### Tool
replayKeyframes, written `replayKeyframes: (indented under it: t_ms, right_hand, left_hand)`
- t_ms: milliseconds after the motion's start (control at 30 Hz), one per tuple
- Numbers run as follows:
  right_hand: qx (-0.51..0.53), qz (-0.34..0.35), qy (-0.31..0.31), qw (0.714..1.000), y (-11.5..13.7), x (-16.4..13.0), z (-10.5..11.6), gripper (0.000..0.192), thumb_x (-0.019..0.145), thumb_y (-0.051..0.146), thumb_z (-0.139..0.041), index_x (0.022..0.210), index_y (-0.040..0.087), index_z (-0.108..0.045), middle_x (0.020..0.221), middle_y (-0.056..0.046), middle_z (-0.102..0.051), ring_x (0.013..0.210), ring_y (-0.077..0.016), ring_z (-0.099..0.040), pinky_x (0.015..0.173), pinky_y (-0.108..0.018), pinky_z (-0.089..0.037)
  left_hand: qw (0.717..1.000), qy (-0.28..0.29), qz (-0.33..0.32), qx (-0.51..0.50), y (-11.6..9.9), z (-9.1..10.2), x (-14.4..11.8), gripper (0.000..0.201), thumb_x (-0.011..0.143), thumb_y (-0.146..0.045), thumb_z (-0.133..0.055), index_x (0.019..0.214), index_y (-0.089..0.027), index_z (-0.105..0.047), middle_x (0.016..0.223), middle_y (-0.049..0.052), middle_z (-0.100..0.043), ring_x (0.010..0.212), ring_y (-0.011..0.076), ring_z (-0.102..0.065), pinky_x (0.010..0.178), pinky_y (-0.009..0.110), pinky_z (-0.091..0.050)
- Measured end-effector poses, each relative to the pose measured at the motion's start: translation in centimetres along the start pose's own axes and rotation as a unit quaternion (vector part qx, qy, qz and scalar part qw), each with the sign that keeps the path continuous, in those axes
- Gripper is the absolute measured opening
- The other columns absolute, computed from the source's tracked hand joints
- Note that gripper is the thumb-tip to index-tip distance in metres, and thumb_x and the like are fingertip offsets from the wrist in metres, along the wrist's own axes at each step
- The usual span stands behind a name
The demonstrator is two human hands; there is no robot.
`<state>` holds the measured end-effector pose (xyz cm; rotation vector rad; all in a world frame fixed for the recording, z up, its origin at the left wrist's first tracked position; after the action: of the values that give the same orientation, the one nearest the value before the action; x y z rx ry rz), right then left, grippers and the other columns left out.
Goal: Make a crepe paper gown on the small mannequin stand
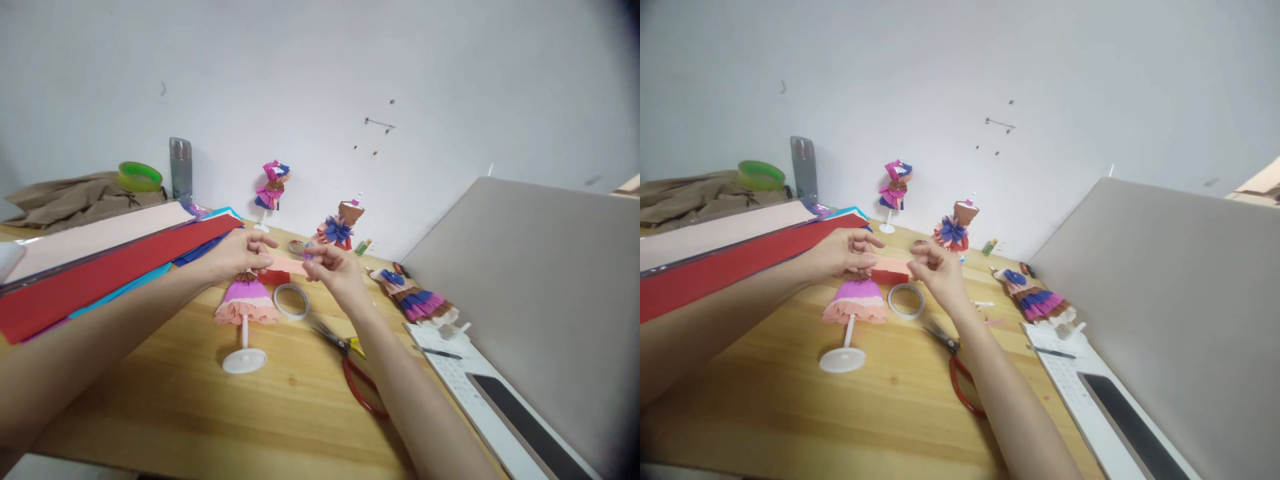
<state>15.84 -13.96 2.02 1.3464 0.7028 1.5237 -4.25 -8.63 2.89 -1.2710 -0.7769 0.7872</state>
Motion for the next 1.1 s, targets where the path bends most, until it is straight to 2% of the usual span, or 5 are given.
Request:
replayKeyframes:
  t_ms: [233,400,733,967,1100]
  right_hand:
    - [-0.173,-0.009,0.033,0.984,-0.2,-0.1,0.3,0.014,0.073,0.031,-0.064,0.070,0.017,-0.063,0.055,0.001,-0.059,0.051,-0.0127,-0.053,0.053,-0.027,-0.041]
    - [-0.236,0.021,0.051,0.970,-0.4,-0.1,0.3,0.015,0.076,0.028,-0.060,0.065,0.018,-0.056,0.059,0.000,-0.058,0.054,-0.0118,-0.048,0.053,-0.025,-0.036]
    - [-0.115,-0.010,0.057,0.992,-0.6,-0.1,0.0,0.014,0.076,0.031,-0.061,0.072,0.020,-0.055,0.058,0.001,-0.061,0.056,-0.0150,-0.061,0.056,-0.028,-0.046]
    - [-0.184,0.024,0.070,0.980,0.2,-0.6,-0.1,0.012,0.079,0.028,-0.059,0.071,0.019,-0.057,0.059,0.000,-0.062,0.054,-0.0144,-0.058,0.055,-0.027,-0.042]
    - [-0.234,0.040,0.075,0.969,0.7,-0.9,-0.4,0.011,0.079,0.025,-0.058,0.069,0.019,-0.057,0.060,0.000,-0.061,0.056,-0.0134,-0.055,0.055,-0.026,-0.039]
  left_hand:
    - [0.999,0.036,0.000,0.025,1.1,0.2,0.5,0.028,0.073,-0.003,-0.063,0.100,-0.009,-0.063,0.054,-0.002,-0.062,0.046,0.0090,-0.055,0.051,0.023,-0.046]
    - [0.997,0.035,-0.011,0.066,1.8,0.5,0.8,0.011,0.072,-0.006,-0.065,0.082,-0.011,-0.066,0.052,-0.001,-0.061,0.046,0.0091,-0.054,0.049,0.022,-0.043]
    - [0.997,0.042,0.014,0.058,1.7,0.6,0.8,0.006,0.072,-0.011,-0.066,0.077,-0.013,-0.063,0.052,-0.001,-0.059,0.046,0.0095,-0.053,0.050,0.022,-0.044]
    - [0.968,0.111,-0.048,0.218,1.7,1.3,0.8,0.019,0.072,-0.035,-0.071,0.071,-0.016,-0.071,0.060,0.001,-0.062,0.054,0.0104,-0.051,0.048,0.020,-0.032]
    - [0.966,0.155,-0.077,0.194,1.0,0.1,0.1,0.027,0.076,-0.041,-0.068,0.093,-0.022,-0.076,0.084,0.002,-0.073,0.071,0.0126,-0.060,0.058,0.018,-0.039]
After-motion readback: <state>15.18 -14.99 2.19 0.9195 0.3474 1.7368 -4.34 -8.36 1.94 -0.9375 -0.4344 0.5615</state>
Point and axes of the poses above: each hand's wrist, its own x-axis towards the middle knuckle, its own z-axis out of the back of the hand, y = z × x, the point moved 2 cm from there along x, towards the middle knuckle
